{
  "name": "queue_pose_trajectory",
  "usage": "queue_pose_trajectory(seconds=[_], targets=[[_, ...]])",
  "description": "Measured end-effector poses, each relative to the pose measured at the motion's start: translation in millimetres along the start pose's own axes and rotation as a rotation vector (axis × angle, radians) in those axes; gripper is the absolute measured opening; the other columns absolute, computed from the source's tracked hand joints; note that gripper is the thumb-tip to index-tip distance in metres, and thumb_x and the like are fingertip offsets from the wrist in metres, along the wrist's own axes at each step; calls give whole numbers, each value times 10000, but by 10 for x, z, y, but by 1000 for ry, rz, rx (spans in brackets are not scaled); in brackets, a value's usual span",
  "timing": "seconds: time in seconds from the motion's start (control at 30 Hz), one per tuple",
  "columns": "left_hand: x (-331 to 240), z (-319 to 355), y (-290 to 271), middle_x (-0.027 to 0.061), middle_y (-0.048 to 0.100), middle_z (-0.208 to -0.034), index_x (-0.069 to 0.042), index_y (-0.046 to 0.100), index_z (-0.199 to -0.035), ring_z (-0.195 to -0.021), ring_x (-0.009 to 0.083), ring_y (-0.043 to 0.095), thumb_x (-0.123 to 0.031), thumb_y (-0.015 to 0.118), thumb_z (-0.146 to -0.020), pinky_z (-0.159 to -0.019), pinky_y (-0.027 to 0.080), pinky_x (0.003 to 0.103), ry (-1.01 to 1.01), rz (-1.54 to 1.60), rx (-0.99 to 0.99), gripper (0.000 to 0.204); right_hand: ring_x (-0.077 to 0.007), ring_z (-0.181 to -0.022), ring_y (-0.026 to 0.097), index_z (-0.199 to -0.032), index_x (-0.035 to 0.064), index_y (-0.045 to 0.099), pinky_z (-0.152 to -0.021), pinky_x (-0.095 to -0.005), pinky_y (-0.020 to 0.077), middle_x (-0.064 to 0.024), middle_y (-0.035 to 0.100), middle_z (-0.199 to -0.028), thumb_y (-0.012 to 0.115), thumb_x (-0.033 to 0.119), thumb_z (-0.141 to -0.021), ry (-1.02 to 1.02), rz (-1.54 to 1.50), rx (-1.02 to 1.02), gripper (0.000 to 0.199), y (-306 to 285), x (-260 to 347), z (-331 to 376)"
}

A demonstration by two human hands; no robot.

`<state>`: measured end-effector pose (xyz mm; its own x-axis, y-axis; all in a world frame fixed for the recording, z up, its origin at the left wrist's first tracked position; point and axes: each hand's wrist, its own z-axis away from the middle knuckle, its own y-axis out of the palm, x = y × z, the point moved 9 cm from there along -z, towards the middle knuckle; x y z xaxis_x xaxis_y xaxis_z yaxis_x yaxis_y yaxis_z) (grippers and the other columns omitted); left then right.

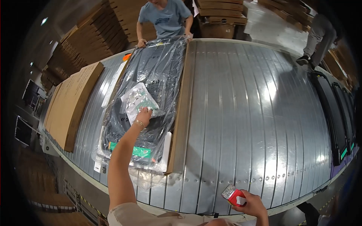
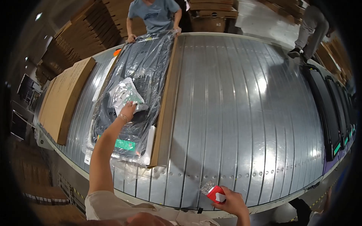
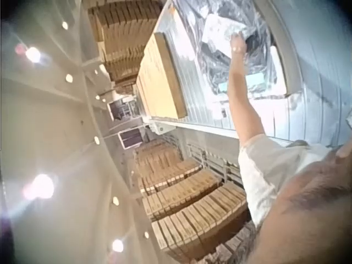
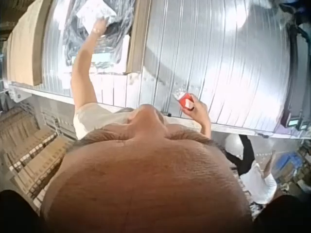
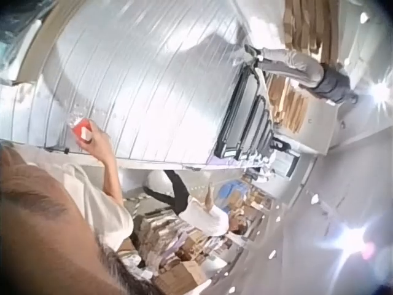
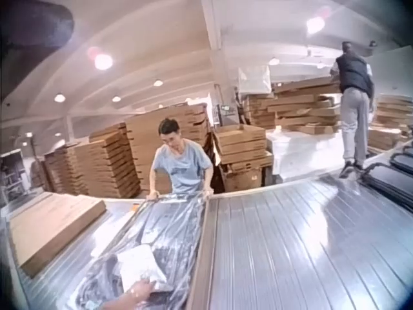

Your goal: Packing treadmill parts into boxes and applying tape on a warehouse production line.

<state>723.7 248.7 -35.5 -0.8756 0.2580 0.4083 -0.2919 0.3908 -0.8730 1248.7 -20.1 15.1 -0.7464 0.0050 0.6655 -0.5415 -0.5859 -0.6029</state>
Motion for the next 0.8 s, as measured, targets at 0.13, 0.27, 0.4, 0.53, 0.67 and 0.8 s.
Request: queue_pose_trajectory(seconds=[0.13,0.27,0.4,0.53,0.67,0.8], targets=[[889,-132,48,193,562,-921,-29,540,-907,-932,360,569,18,549,-739,-780,496,437,-325,283,155,175,-309,-850,663,-1158,75,546,-734,-341,530,-143,660,-977,838,376,-599,17,-14,-16,699,255,347,-219],[1534,-344,254,204,556,-906,-20,526,-888,-909,384,565,28,549,-750,-776,485,447,-683,348,31,148,-298,-862,669,-1167,72,545,-755,-338,531,-142,666,-962,840,381,-598,94,16,12,713,490,648,-336],[1583,-776,98,280,389,-1327,43,350,-1318,-1249,407,359,-286,739,-723,-1050,293,455,-767,720,-534,783,-185,-895,645,-1254,55,506,-772,-320,511,-171,671,-987,763,198,-758,157,-165,97,577,619,1007,-493],[375,-1058,-287,265,350,-1364,2,344,-1331,-1229,415,383,-250,679,-762,-1019,339,458,-338,739,-329,707,-207,-884,652,-1179,3,527,-754,-322,515,-152,673,-934,773,208,-748,22,-235,71,537,567,1169,-667],[129,106,-35,238,456,-1218,10,453,-1211,-1088,374,496,-127,611,-732,-925,427,433,-389,587,107,523,-232,-849,668,-1150,27,534,-742,-336,524,-135,676,-922,773,198,-736,346,-1114,93,508,1199,209,-692],[505,1093,465,237,489,-1197,23,448,-1244,-1131,364,480,-109,581,-740,-952,414,410,-527,174,255,538,-181,-906,650,-1176,49,536,-781,-331,511,-143,673,-954,767,215,-750,87,-203,92,512,650,829,-494]])
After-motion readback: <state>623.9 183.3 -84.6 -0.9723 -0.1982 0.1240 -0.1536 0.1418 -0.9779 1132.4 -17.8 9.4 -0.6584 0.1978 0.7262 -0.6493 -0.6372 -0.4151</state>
